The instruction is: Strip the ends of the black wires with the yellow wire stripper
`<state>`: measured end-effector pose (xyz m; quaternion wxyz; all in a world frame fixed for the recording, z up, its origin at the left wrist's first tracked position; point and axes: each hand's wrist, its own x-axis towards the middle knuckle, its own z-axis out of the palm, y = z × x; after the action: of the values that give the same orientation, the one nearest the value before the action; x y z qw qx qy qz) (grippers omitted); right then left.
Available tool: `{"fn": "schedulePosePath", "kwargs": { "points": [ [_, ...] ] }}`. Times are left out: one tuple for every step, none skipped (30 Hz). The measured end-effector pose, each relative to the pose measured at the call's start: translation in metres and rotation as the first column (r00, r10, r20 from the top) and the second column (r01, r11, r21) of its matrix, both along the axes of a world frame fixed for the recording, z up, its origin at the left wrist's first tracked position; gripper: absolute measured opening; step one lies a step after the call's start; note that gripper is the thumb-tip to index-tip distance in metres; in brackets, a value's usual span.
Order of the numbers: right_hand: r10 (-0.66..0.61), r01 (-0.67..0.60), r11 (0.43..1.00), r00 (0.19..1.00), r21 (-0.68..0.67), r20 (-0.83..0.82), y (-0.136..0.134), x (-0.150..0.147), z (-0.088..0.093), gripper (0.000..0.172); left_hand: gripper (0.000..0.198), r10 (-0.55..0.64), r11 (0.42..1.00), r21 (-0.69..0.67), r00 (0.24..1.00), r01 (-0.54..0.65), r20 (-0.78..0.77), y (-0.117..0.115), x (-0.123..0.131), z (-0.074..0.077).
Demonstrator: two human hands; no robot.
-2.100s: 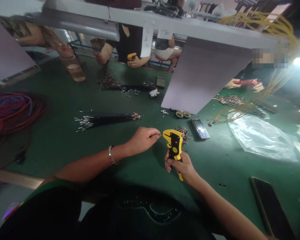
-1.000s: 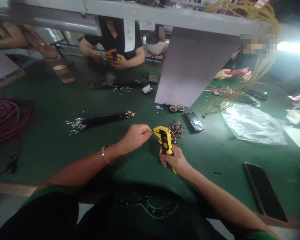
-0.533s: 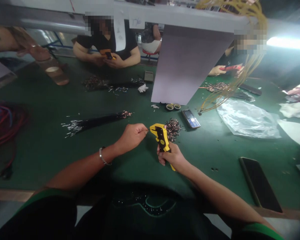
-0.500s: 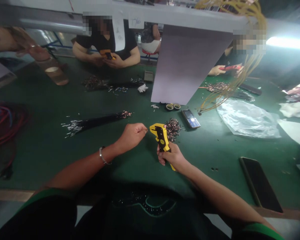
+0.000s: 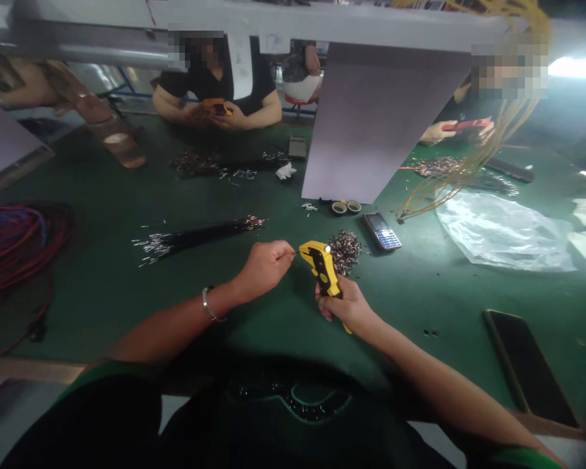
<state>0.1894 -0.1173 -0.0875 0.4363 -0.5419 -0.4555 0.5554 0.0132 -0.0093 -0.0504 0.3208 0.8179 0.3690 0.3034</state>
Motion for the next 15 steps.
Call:
{"fn": "schedulePosePath", "kwargs": {
  "points": [
    [-0.004,0.004,1.000,1.000,0.009,0.008,-0.0001,0.0000,-0.0009,0.019,0.018,-0.008,0.999,0.036,1.000,0.009,-0.012,-0.0016,0.0006,-0.0003],
    [-0.006,0.005,1.000,1.000,0.025,0.028,-0.0003,-0.0001,-0.0019,0.018,0.018,-0.014,0.997,0.076,1.000,0.015,-0.024,-0.0033,0.0012,-0.0008],
    [-0.009,0.007,0.999,0.999,0.039,0.050,-0.0004,-0.0001,-0.0029,0.018,0.019,-0.016,0.993,0.112,0.999,0.020,-0.036,-0.0048,0.0019,-0.0013],
    [-0.011,0.008,0.999,0.998,0.050,0.067,-0.0004,-0.0001,-0.0037,0.017,0.019,-0.016,0.990,0.138,0.999,0.022,-0.043,-0.0058,0.0024,-0.0018],
    [-0.011,0.007,0.999,0.997,0.054,0.079,-0.0004,-0.0001,-0.0044,0.016,0.019,-0.017,0.989,0.145,0.999,0.024,-0.048,-0.0062,0.0027,-0.0022],
    [-0.011,0.007,0.998,0.996,0.055,0.087,-0.0002,-0.0001,-0.0050,0.016,0.019,-0.018,0.991,0.132,0.999,0.024,-0.051,-0.0061,0.0028,-0.0024],
    [-0.007,0.002,0.998,0.995,0.055,0.096,0.0001,0.0000,-0.0054,0.015,0.019,-0.016,0.994,0.105,0.999,0.021,-0.052,-0.0056,0.0028,-0.0025],
    [-0.002,-0.004,0.998,0.994,0.058,0.110,0.0006,0.0001,-0.0056,0.015,0.018,-0.013,0.997,0.073,0.999,0.017,-0.052,-0.0049,0.0028,-0.0026],
    [0.000,-0.008,0.998,0.991,0.066,0.132,0.0012,0.0003,-0.0057,0.014,0.018,-0.009,0.999,0.049,0.999,0.012,-0.051,-0.0045,0.0027,-0.0028],
    [-0.002,-0.011,0.997,0.987,0.078,0.163,0.0018,0.0006,-0.0058,0.013,0.018,-0.006,0.999,0.040,0.999,0.008,-0.053,-0.0043,0.0028,-0.0030],
    [-0.009,-0.010,0.995,0.980,0.094,0.200,0.0024,0.0008,-0.0059,0.012,0.019,-0.005,0.999,0.045,0.998,0.007,-0.059,-0.0044,0.0029,-0.0033],
    [-0.019,-0.006,0.994,0.973,0.108,0.231,0.0030,0.0011,-0.0058,0.011,0.019,-0.003,0.998,0.061,0.998,0.007,-0.068,-0.0046,0.0031,-0.0036],
    [-0.027,0.001,0.994,0.971,0.110,0.238,0.0034,0.0014,-0.0057,0.010,0.019,-0.002,0.997,0.075,0.997,0.008,-0.077,-0.0046,0.0032,-0.0038],
    [-0.028,0.008,0.995,0.977,0.096,0.209,0.0035,0.0017,-0.0055,0.010,0.019,0.001,0.997,0.077,0.997,0.006,-0.082,-0.0041,0.0031,-0.0038],
    [-0.019,0.009,0.998,0.990,0.067,0.143,0.0035,0.0021,-0.0050,0.011,0.019,0.006,0.998,0.062,0.997,-0.001,-0.079,-0.0030,0.0028,-0.0035]
  ]
}}
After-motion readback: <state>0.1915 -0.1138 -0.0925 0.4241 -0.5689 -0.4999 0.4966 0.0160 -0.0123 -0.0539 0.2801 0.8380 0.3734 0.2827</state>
